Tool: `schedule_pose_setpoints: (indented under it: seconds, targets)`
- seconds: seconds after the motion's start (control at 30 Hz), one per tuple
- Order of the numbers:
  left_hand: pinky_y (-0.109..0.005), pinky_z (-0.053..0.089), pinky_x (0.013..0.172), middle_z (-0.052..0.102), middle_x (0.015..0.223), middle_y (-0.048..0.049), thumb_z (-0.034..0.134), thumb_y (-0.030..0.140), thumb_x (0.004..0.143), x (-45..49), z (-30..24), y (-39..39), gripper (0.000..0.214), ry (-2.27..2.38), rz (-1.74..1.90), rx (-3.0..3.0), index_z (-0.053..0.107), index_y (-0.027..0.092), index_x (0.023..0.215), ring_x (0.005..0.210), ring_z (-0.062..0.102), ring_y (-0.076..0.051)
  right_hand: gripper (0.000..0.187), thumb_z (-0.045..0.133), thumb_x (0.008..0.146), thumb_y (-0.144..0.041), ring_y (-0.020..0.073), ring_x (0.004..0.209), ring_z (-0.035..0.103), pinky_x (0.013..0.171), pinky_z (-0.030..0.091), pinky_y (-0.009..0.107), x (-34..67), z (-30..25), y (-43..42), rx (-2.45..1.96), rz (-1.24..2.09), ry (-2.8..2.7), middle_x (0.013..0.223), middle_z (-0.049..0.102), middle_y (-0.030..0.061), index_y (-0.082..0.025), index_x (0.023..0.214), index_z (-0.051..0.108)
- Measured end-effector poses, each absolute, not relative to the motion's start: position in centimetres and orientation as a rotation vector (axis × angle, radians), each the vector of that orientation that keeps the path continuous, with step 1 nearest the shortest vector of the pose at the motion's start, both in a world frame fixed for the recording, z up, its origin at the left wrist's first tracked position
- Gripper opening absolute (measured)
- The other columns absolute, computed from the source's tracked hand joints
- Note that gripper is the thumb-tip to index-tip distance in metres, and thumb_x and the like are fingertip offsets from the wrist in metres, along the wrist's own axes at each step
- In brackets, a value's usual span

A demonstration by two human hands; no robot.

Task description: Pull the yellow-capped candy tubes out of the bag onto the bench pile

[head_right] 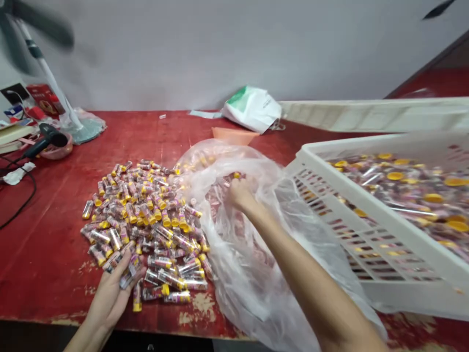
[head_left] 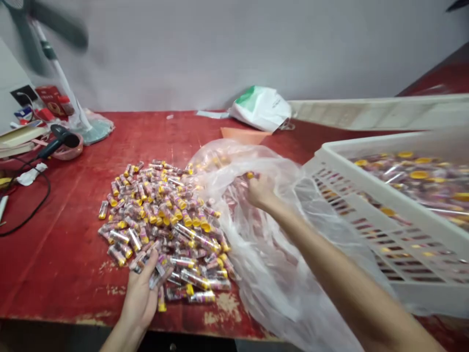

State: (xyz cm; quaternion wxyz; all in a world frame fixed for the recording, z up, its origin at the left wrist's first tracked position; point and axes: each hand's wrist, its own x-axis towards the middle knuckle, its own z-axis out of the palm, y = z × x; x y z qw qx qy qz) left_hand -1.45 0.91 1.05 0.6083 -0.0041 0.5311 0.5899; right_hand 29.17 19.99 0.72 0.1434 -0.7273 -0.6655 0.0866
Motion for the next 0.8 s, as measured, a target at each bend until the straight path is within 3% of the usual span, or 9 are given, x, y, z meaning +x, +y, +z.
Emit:
schedule_pose_setpoints:
  seconds: [0.1, 0.17, 0.23, 0.37, 0.5, 0.8]
  targets:
    - [-0.035, 0.063, 0.078, 0.075, 0.087, -0.0050, 0.075, 0.009, 0.076, -0.6, 1.0, 0.7, 0.024, 1.165, 1.358, 0.035, 0.069, 0.015, 0.099, 0.080, 0.074, -0.019, 0.026, 0.049, 0.099, -0.030, 0.0214, 0.096, 0.068, 0.082, 0.057, 0.033, 27.0, 1.6, 12.1, -1.840, 0.513, -1.942, 0.106, 0.069, 0.0125, -0.014, 0.115, 0.062]
    - [-0.035, 0.062, 0.078, 0.075, 0.084, -0.0051, 0.075, 0.012, 0.077, -0.4, 0.8, 0.3, 0.018, 1.150, 1.376, 0.040, 0.069, 0.014, 0.095, 0.078, 0.074, -0.018, 0.029, 0.053, 0.097, -0.030, 0.0222, 0.105, 0.067, 0.087, 0.058, 0.034, 23.9, 1.9, 6.0, -1.361, 0.864, -1.757, 0.117, 0.067, 0.0111, -0.019, 0.123, 0.058]
    - [-0.034, 0.062, 0.079, 0.075, 0.083, -0.0042, 0.074, 0.012, 0.079, -0.4, 0.8, 0.0, 0.016, 1.155, 1.409, -0.001, 0.069, 0.014, 0.094, 0.076, 0.073, -0.017, 0.027, 0.056, 0.096, -0.028, 0.0213, 0.106, 0.068, 0.087, 0.058, 0.033, 20.1, 1.4, 0.8, -1.139, 1.015, -1.553, 0.114, 0.068, 0.0089, -0.023, 0.122, 0.057]
    - [-0.033, 0.061, 0.082, 0.075, 0.090, -0.0053, 0.065, 0.012, 0.086, -1.0, 1.3, -0.1, 0.014, 1.084, 1.441, -0.156, 0.069, 0.015, 0.100, 0.083, 0.072, -0.015, 0.023, 0.058, 0.094, -0.021, 0.0212, 0.108, 0.064, 0.093, 0.055, 0.034, 13.9, -1.4, -4.9, -1.101, 0.915, -1.427, 0.113, 0.065, 0.0093, -0.023, 0.116, 0.062]
    - [-0.026, 0.060, 0.073, 0.074, 0.090, -0.0056, 0.063, 0.018, 0.089, -1.5, 1.4, -0.6, 0.012, 1.019, 1.388, -0.236, 0.070, 0.015, 0.098, 0.077, 0.070, -0.014, 0.025, 0.059, 0.093, -0.017, 0.0219, 0.110, 0.061, 0.096, 0.051, 0.038, 11.4, -3.8, -5.7, -1.120, 0.834, -1.425, 0.113, 0.063, 0.0097, -0.024, 0.117, 0.063]
    - [-0.024, 0.059, 0.062, 0.072, 0.078, -0.0029, 0.062, 0.025, 0.089, -1.5, 2.2, -2.0, 0.010, 0.983, 1.352, -0.263, 0.068, 0.017, 0.093, 0.065, 0.068, -0.013, 0.029, 0.060, 0.091, -0.013, 0.0217, 0.109, 0.060, 0.096, 0.051, 0.039, 12.4, -3.4, -6.0, -1.043, 0.801, -1.373, 0.113, 0.061, 0.0098, -0.024, 0.118, 0.064]
